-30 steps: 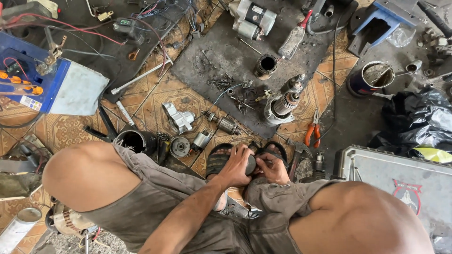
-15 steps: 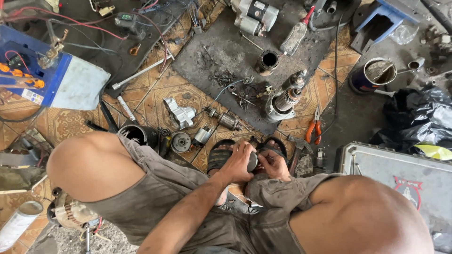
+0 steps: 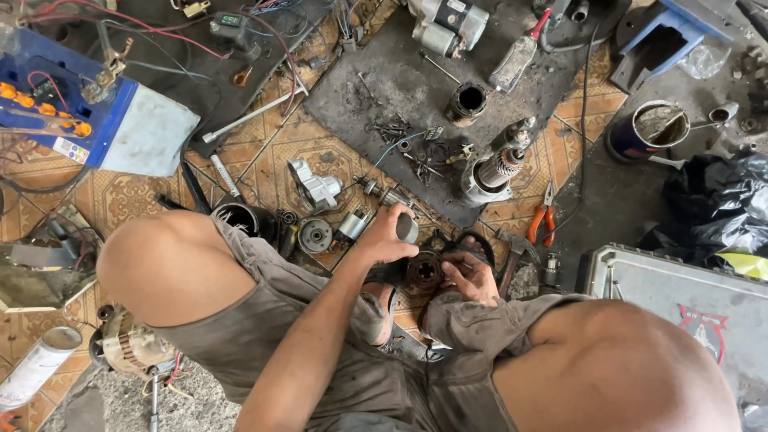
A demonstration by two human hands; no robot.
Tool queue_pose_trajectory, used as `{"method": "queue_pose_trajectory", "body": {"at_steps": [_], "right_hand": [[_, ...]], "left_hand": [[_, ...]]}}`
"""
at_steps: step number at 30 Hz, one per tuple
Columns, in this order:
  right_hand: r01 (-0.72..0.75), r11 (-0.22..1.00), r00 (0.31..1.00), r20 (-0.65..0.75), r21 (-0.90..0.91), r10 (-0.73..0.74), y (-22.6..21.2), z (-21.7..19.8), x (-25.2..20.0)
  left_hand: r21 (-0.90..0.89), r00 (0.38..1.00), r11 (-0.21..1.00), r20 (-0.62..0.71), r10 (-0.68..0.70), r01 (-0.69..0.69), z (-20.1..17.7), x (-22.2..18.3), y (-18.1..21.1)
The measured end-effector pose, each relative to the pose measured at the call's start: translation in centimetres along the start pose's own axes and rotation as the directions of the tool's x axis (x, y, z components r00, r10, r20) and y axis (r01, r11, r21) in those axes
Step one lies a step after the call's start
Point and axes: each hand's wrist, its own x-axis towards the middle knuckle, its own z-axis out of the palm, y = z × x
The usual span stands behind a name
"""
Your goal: Disassembling a starter motor to inspect and replace carbon brushes using pliers and other hand tools.
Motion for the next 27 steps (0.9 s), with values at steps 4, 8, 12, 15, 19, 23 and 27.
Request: {"method": "queue_pose_trajectory", "body": {"at_steps": [4,8,12,15,19,23,27], "right_hand": [[0.291,0.842,0.955,0.092,-0.454,-0.28,-3.7,1.1,-1.1],[0.533,0.396,0.842,0.422,-0.748,-0.336,-8.0,2.6,-1.7],[0.603,0.08,0.793,0.585,-0.794,-0.173,-8.6,3.5,-1.0],[0.64,0.01,0.759,0.63,-0.769,-0.162,-6.4,3.5,0.6],[0.654,-0.032,0.732,0.643,-0.756,-0.224,-4.0,3.0,2.1],[0.675,-0.04,0.694,0.652,-0.737,-0.305,-3.4,2.6,2.3],[0.72,0.0,0.651,0.676,-0.694,-0.346,-3.4,2.5,2.0]], "left_hand": [[0.149,0.999,0.988,0.008,-0.046,0.045,0.5,0.0,-0.3],[0.293,0.993,0.954,0.067,-0.093,0.069,1.7,0.6,-0.9],[0.297,0.994,0.951,0.039,-0.106,0.09,1.7,1.1,-0.5],[0.376,0.984,0.913,0.014,-0.178,0.16,1.1,1.3,0.2],[0.224,0.98,0.96,0.066,-0.187,0.168,0.3,0.1,2.2],[0.177,0.976,0.964,0.05,-0.21,0.198,-0.2,0.3,2.8],[0.211,0.968,0.95,0.049,-0.247,0.231,-0.5,1.4,2.3]]}}
